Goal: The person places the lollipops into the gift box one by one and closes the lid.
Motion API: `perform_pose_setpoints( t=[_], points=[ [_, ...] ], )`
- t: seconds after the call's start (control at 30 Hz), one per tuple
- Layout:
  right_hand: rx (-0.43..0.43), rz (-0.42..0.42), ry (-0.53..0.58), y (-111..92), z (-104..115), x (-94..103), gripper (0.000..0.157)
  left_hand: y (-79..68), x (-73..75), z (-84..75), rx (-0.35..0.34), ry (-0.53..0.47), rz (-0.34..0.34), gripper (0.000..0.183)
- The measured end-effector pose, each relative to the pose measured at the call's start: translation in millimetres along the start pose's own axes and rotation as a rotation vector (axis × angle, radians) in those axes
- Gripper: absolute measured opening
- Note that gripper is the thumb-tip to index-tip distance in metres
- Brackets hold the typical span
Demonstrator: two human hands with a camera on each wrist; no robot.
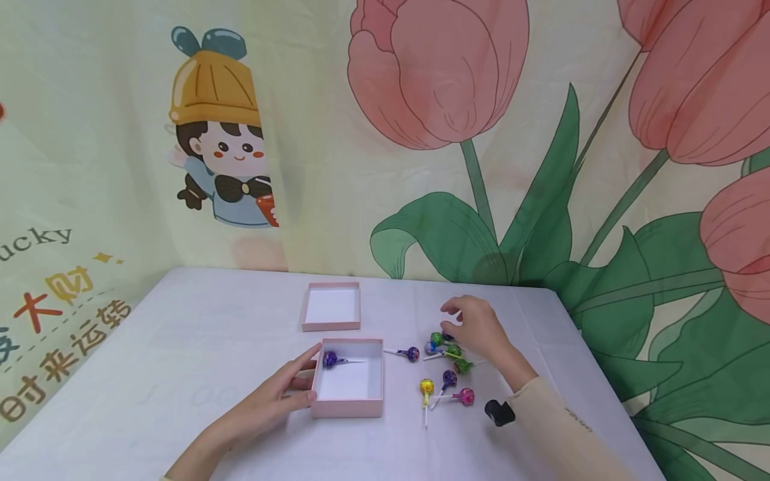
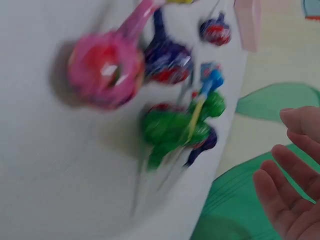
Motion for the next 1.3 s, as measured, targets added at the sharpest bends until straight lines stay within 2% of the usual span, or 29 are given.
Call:
perform_pose_setpoints(
  t=[0.23,0.47,0.77,1.03,1.3],
  points=[
    [-0.108,0.085,0.009,-0.5,-32.8,-9.7,0.025,0.9,0.4,0.4,0.001,-0.005,-0.001,0.081],
    [-0.133,0.129,0.006,5.6,-45.8,-20.6,0.024,0.8,-0.7,1.4,0.012,0.001,-0.004,0.081],
    [-0.161,0.159,0.002,12.8,-50.2,-29.9,0.022,0.0,-1.7,0.5,0.02,-0.007,-0.002,0.08],
    [-0.188,0.177,0.008,16.8,-54.7,-35.0,0.021,-1.5,-0.3,-4.2,-0.014,-0.009,0.01,0.08],
    [-0.184,0.193,0.009,16.8,-53.1,-39.6,0.015,-2.1,-0.3,-2.3,-0.006,-0.017,0.008,0.08]
  ],
)
Point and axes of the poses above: each hand's wrist, its own y-axis towards the middle knuckle, its own x-axis out of the back of the hand, z = x × y, the point moved 5 cm from there along y, towards the middle knuckle, and after that the axes turned 13 degrees about z, right-handed, at the moved point
